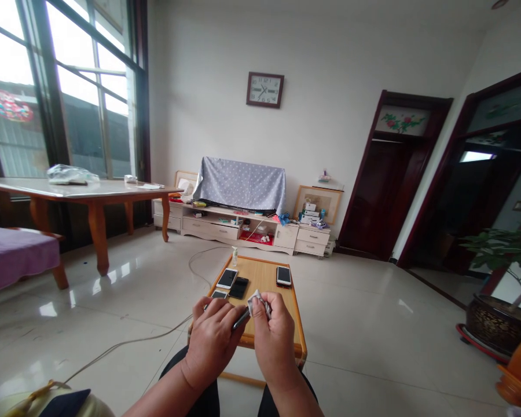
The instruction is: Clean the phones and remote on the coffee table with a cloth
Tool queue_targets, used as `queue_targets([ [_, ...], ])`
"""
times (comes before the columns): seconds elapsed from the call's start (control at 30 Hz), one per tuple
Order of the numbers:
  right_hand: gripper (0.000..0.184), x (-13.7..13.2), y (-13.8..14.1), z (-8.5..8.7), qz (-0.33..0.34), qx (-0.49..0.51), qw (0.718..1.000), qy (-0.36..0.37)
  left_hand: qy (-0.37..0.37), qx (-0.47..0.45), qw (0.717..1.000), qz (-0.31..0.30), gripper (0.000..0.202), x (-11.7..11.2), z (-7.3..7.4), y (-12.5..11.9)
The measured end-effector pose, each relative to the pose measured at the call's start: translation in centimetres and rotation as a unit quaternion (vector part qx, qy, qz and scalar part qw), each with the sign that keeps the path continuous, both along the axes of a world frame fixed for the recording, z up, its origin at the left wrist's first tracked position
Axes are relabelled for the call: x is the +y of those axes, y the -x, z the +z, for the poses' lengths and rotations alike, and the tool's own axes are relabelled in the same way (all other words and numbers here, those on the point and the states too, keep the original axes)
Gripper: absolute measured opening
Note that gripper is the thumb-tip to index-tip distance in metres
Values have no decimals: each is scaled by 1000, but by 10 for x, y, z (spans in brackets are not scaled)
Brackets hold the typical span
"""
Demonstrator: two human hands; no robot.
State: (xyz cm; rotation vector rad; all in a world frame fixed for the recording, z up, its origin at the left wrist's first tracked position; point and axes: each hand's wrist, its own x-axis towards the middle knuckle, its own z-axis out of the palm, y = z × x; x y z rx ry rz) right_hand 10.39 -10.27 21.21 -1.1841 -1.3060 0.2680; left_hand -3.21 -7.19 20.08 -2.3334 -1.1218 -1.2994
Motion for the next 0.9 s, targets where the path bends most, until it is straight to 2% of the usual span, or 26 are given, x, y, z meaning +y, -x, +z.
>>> queue_targets([
  [0.13,24,-2,3,-4,24,-28,999,-1,-8,-6,1000,9,26,2,-2,0],
  [0.3,27,2,-5,0,-1,14,1000,4,-6,-1,1000,-2,10,0,-2,0],
  [0.37,27,3,-5,0,-12,20,1000,3,1,-1,1000,-5,10,-1,-3,0],
  [0.5,24,-6,4,-8,26,-14,1000,6,14,-9,1000,-3,25,0,-5,-2],
  [0.57,24,-7,6,-8,35,-9,999,9,21,-10,1000,-7,26,0,-4,-3],
  [0.77,33,10,-19,2,0,63,998,24,70,-21,997,-39,15,-1,3,-1],
  [0.9,38,13,-30,-4,50,103,992,44,135,-39,987,-83,25,4,2,0],
])
